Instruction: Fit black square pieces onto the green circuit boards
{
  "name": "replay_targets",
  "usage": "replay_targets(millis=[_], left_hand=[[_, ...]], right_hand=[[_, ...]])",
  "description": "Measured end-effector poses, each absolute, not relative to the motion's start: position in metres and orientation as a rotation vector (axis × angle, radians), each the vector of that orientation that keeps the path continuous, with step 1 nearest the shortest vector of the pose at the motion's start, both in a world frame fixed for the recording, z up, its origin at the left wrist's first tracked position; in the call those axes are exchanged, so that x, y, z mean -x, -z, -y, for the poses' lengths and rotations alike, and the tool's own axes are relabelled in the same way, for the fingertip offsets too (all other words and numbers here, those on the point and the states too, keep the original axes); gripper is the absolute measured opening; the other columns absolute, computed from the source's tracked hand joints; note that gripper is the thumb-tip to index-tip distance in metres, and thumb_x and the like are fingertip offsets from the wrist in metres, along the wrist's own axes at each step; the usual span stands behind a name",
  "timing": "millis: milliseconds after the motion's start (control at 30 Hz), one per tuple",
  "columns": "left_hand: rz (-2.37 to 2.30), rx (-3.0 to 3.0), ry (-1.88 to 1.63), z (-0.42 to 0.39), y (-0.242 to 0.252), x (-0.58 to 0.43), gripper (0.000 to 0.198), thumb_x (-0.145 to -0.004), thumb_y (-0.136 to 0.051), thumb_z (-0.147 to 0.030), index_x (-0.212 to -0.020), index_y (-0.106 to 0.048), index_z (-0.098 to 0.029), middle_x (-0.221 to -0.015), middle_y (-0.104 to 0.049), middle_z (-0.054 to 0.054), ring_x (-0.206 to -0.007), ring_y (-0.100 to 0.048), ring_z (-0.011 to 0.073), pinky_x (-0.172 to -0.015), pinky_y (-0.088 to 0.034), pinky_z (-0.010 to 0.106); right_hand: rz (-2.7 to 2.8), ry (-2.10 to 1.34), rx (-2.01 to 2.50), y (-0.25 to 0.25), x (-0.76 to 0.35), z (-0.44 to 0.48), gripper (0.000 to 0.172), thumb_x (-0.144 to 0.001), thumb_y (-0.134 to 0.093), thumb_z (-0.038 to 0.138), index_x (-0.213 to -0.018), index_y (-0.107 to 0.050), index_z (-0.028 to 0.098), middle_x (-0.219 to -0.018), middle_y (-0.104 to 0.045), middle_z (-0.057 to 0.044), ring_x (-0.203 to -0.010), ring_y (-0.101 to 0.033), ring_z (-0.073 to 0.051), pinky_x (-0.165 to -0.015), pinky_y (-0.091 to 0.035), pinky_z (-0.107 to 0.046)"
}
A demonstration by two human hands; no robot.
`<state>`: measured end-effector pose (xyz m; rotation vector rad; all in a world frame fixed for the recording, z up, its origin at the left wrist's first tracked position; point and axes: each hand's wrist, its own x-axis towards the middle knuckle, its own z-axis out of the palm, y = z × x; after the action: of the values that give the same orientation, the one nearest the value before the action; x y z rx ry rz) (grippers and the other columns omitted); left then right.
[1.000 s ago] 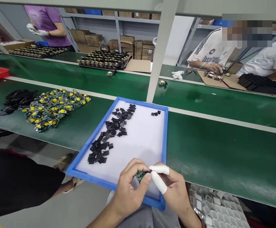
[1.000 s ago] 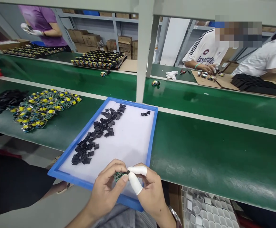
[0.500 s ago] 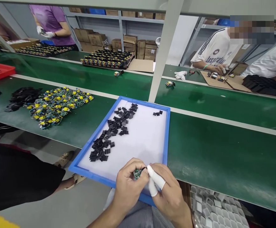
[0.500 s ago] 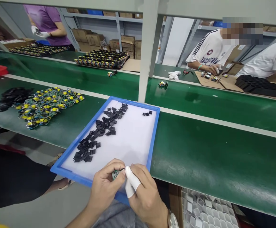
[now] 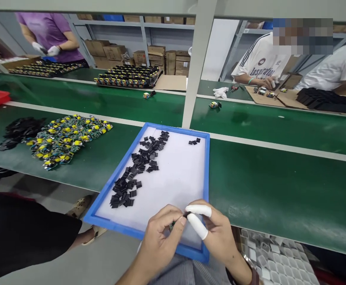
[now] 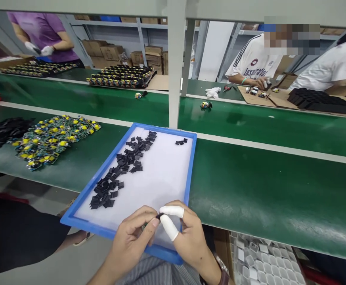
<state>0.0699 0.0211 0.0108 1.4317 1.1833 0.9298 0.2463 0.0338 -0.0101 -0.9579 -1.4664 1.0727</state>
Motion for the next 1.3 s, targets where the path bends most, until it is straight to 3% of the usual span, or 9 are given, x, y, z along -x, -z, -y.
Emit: replay_targets(millis=[67, 133, 267, 500, 700, 867, 1133, 1200, 1300], left_hand=[[-1.183, -1.449, -0.911, -0.021, -0.009, -0.068, 0.03, -0.1, -0.057, -0.033, -0.076, -0.069, -0.019, -0.082, -0.059, 0.005, -0.075, -0.059, 0.0163, -0.064, -0.048, 0.025], [-1.179, -1.399, -0.928, -0.022, -0.008, -0.065, 0.018, -0.098, -0.06, -0.033, -0.097, -0.073, -0.021, -0.095, -0.063, 0.007, -0.081, -0.061, 0.0177, -0.067, -0.051, 0.026], [-1.164, -1.271, -0.963, -0.024, -0.009, -0.059, 0.037, -0.095, -0.066, -0.033, -0.131, -0.062, -0.028, -0.118, -0.062, 0.01, -0.093, -0.065, 0.0206, -0.079, -0.056, 0.031], [-1.137, -1.255, -0.978, -0.029, -0.007, -0.061, 0.026, -0.097, -0.063, -0.032, -0.122, -0.065, -0.027, -0.108, -0.063, 0.005, -0.077, -0.065, 0.0146, -0.072, -0.058, 0.028], [-1.193, -1.225, -0.882, -0.034, -0.011, -0.063, 0.022, -0.096, -0.065, -0.041, -0.102, -0.068, -0.02, -0.082, -0.06, 0.0, -0.06, -0.051, 0.0102, -0.053, -0.045, 0.022], [-1.199, -1.099, -0.796, -0.037, -0.015, -0.063, 0.032, -0.094, -0.064, -0.05, -0.095, -0.063, -0.017, -0.068, -0.056, -0.003, -0.052, -0.044, 0.0086, -0.052, -0.037, 0.022], [-1.141, -1.078, -0.787, -0.038, -0.018, -0.069, 0.035, -0.095, -0.062, -0.05, -0.083, -0.057, -0.018, -0.064, -0.054, -0.004, -0.05, -0.037, 0.007, -0.05, -0.03, 0.021], [-1.111, -1.082, -0.791, -0.038, -0.018, -0.068, 0.032, -0.096, -0.062, -0.047, -0.083, -0.059, -0.018, -0.065, -0.054, -0.003, -0.051, -0.04, 0.0072, -0.051, -0.033, 0.021], [-1.04, -1.11, -0.895, -0.037, -0.018, -0.064, 0.025, -0.094, -0.067, -0.04, -0.108, -0.067, -0.019, -0.088, -0.063, 0.003, -0.071, -0.058, 0.012, -0.069, -0.05, 0.025]], right_hand=[[1.374, -1.153, 0.99, 0.01, -0.245, -0.035, 0.016, -0.094, -0.066, 0.016, -0.104, -0.075, 0.023, -0.096, -0.074, -0.005, -0.088, -0.072, -0.02, -0.079, -0.059, -0.031], [1.309, -1.174, 1.047, 0.009, -0.245, -0.036, 0.011, -0.092, -0.067, 0.019, -0.1, -0.074, 0.022, -0.093, -0.074, -0.005, -0.084, -0.072, -0.019, -0.077, -0.059, -0.029], [1.285, -1.18, 1.154, 0.004, -0.246, -0.041, 0.008, -0.09, -0.067, 0.021, -0.094, -0.074, 0.019, -0.086, -0.073, -0.005, -0.077, -0.07, -0.019, -0.074, -0.059, -0.03], [1.289, -1.166, 1.173, -0.001, -0.241, -0.043, 0.013, -0.089, -0.066, 0.021, -0.097, -0.076, 0.018, -0.086, -0.074, -0.005, -0.079, -0.071, -0.019, -0.074, -0.059, -0.03], [1.4, -1.145, 1.078, 0.003, -0.244, -0.038, 0.025, -0.093, -0.065, 0.018, -0.115, -0.076, 0.023, -0.096, -0.076, -0.005, -0.084, -0.071, -0.019, -0.078, -0.06, -0.031], [1.651, -0.972, 0.876, -0.003, -0.258, -0.035, 0.046, -0.098, -0.056, 0.012, -0.141, -0.061, 0.026, -0.113, -0.071, -0.01, -0.097, -0.069, -0.023, -0.085, -0.06, -0.037], [1.913, -0.672, 0.711, -0.003, -0.26, -0.042, 0.062, -0.093, -0.045, -0.006, -0.148, -0.052, 0.024, -0.121, -0.069, -0.013, -0.115, -0.064, -0.028, -0.095, -0.059, -0.049], [1.896, -0.617, 0.711, 0.001, -0.26, -0.045, 0.06, -0.094, -0.049, -0.004, -0.147, -0.052, 0.023, -0.119, -0.07, -0.014, -0.114, -0.065, -0.028, -0.093, -0.059, -0.049], [1.759, -0.623, 0.815, 0.005, -0.259, -0.045, 0.048, -0.096, -0.057, 0.001, -0.138, -0.062, 0.024, -0.116, -0.069, -0.013, -0.107, -0.066, -0.026, -0.087, -0.059, -0.044]])
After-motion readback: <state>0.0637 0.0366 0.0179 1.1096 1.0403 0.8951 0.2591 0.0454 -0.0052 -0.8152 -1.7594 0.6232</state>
